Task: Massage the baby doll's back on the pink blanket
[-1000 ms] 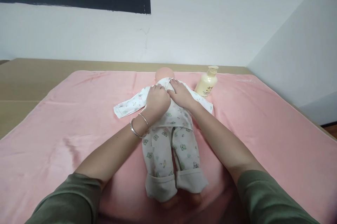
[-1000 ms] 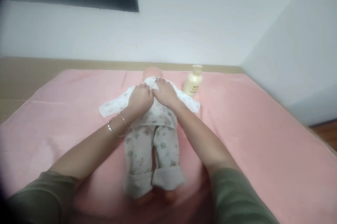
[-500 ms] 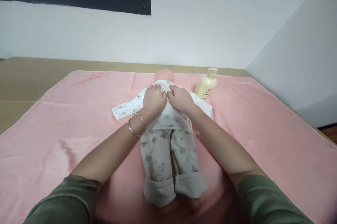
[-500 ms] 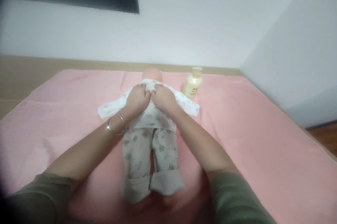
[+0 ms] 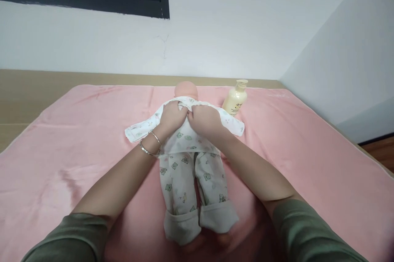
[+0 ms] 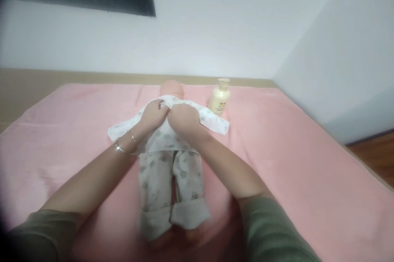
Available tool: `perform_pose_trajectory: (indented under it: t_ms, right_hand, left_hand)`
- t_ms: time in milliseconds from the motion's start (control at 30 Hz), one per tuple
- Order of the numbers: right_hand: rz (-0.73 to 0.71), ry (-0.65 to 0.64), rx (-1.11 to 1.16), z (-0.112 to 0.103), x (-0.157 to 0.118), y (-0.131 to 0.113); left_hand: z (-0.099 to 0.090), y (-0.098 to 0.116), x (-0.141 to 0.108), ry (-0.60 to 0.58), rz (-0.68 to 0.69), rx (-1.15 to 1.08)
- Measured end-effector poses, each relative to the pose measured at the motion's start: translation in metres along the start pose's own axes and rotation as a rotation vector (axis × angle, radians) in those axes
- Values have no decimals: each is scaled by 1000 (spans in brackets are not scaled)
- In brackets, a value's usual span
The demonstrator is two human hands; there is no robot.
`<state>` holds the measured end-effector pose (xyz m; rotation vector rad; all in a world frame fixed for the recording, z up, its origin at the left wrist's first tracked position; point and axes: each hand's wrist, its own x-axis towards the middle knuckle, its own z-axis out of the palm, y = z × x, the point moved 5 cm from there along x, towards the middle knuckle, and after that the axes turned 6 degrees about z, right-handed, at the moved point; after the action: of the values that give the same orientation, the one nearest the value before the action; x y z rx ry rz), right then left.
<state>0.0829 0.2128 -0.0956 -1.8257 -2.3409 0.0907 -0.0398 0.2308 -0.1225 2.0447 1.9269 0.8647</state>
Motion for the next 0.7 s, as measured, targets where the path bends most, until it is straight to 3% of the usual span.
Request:
perform_pose_trajectory:
  t_ms: [133, 267, 433, 567, 700]
  right_hand:
    - [-8, 17, 38, 0, 3, 3]
    - [-35, 32, 149, 7, 18, 15]
    - [-103, 59, 213, 18, 32, 21]
    - [-176, 88, 210, 20, 37, 20]
    - [-143, 99, 168, 22, 33, 16]
  left_hand:
    - [0, 4, -2, 20, 48, 99]
    - [-1, 21, -15, 9, 124, 263]
    - [-3, 38, -30, -37, 200, 306]
    - [-4, 42, -31, -45, 197, 297]
    - [-1, 30, -21, -27, 112, 186]
